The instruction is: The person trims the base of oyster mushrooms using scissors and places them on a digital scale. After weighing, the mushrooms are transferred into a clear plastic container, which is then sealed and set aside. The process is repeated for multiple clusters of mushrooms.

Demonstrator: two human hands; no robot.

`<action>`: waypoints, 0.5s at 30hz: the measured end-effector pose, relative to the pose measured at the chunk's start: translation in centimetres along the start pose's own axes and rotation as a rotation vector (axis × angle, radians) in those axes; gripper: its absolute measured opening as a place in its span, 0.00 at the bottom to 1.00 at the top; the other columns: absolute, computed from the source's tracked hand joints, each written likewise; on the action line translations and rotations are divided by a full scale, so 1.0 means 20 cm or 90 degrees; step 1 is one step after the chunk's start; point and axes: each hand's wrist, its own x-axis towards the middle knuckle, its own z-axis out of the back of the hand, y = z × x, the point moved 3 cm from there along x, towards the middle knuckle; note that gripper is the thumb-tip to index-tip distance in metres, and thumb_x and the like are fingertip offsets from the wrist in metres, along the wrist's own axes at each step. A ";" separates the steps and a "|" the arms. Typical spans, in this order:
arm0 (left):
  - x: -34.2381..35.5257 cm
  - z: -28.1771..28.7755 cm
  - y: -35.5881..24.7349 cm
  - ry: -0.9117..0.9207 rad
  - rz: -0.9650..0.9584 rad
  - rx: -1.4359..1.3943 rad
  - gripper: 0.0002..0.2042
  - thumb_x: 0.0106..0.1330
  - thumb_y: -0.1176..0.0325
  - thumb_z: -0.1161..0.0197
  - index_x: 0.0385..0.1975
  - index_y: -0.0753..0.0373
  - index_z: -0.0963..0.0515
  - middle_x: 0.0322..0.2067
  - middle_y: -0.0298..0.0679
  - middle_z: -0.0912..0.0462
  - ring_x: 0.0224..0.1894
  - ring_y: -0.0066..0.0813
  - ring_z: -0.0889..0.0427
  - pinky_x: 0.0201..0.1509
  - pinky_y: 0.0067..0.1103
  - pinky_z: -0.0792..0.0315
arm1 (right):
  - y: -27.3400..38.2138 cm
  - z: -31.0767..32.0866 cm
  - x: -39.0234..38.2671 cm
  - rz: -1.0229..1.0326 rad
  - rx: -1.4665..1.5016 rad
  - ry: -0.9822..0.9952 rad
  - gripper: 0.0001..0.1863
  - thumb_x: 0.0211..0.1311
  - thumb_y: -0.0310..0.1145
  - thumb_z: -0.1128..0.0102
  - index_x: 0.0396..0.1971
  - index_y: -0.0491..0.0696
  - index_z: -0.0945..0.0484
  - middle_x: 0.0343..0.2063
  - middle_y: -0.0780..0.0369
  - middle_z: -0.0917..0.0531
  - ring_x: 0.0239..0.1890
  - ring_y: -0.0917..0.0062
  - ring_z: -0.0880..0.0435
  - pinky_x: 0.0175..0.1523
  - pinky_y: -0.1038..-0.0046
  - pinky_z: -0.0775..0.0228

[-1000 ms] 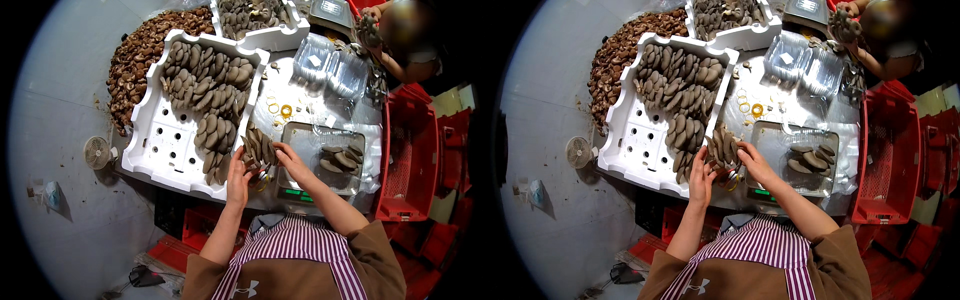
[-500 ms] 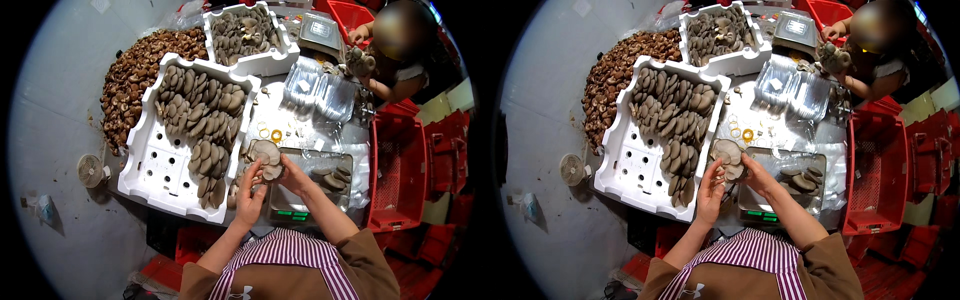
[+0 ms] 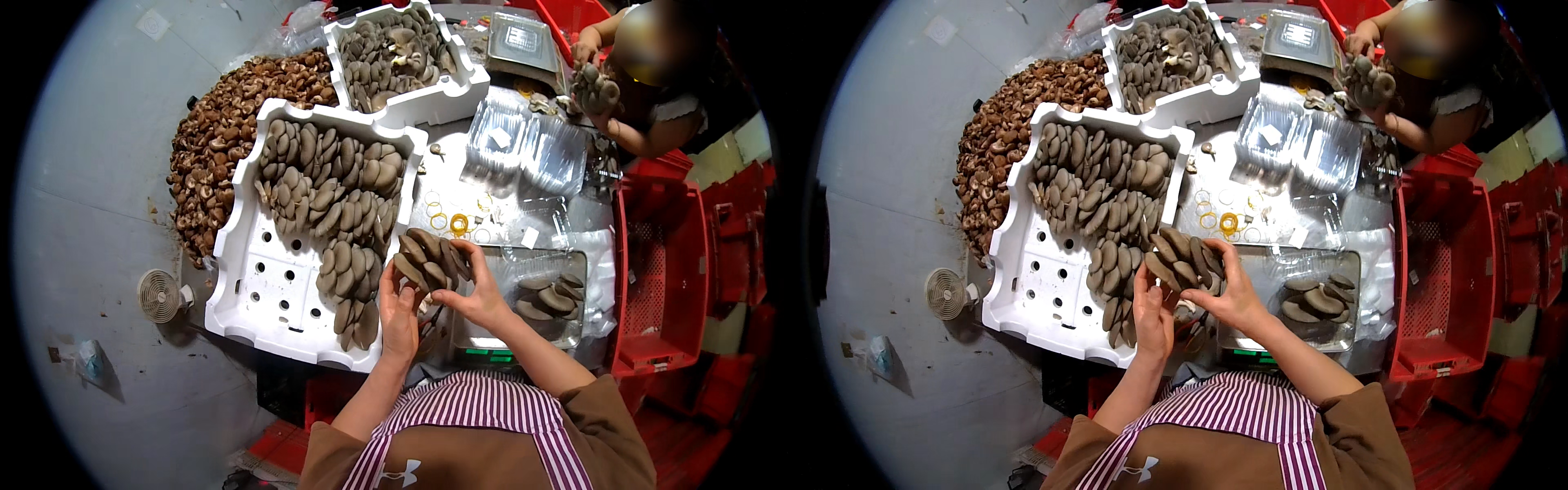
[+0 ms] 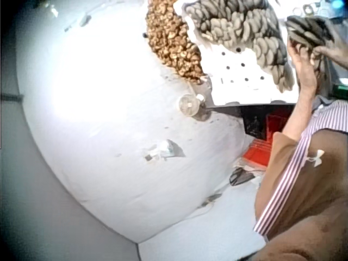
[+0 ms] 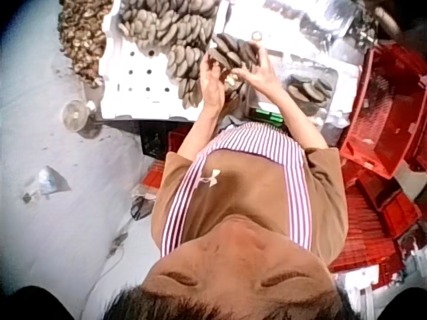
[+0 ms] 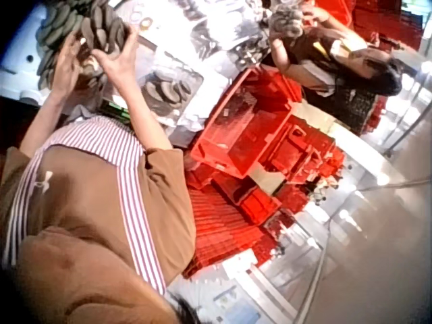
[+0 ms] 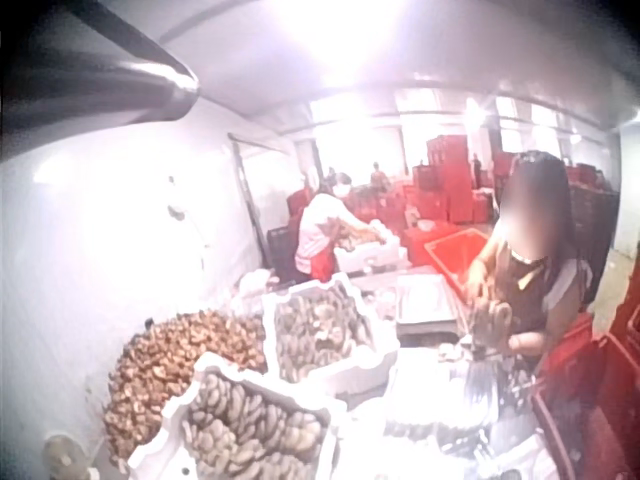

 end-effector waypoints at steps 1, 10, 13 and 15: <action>0.00 0.01 0.01 -0.002 0.015 -0.023 0.35 0.70 0.56 0.41 0.70 0.65 0.49 0.64 0.43 0.36 0.66 0.37 0.34 0.68 0.33 0.38 | 0.00 -0.01 -0.01 0.010 -0.017 0.001 0.44 0.49 0.40 0.24 0.62 0.42 0.40 0.57 0.53 0.30 0.62 0.65 0.31 0.67 0.66 0.39; -0.04 0.09 0.03 -0.020 0.067 -0.089 0.35 0.67 0.61 0.38 0.70 0.60 0.48 0.65 0.41 0.36 0.66 0.37 0.35 0.69 0.36 0.38 | 0.00 -0.05 -0.05 0.048 -0.088 0.027 0.41 0.49 0.38 0.25 0.61 0.41 0.38 0.57 0.51 0.30 0.61 0.59 0.30 0.66 0.63 0.37; -0.05 0.09 0.03 -0.033 0.059 -0.075 0.35 0.65 0.64 0.37 0.69 0.61 0.47 0.64 0.41 0.36 0.66 0.37 0.34 0.69 0.35 0.38 | 0.00 -0.05 -0.06 0.091 -0.119 0.032 0.42 0.49 0.38 0.25 0.61 0.41 0.39 0.57 0.50 0.30 0.61 0.58 0.29 0.65 0.62 0.37; -0.05 0.09 0.03 -0.042 0.058 -0.071 0.35 0.64 0.67 0.37 0.69 0.61 0.47 0.63 0.42 0.36 0.65 0.37 0.34 0.69 0.35 0.38 | 0.00 -0.06 -0.06 0.114 -0.144 0.034 0.42 0.49 0.38 0.26 0.61 0.41 0.39 0.57 0.50 0.30 0.60 0.57 0.29 0.64 0.62 0.36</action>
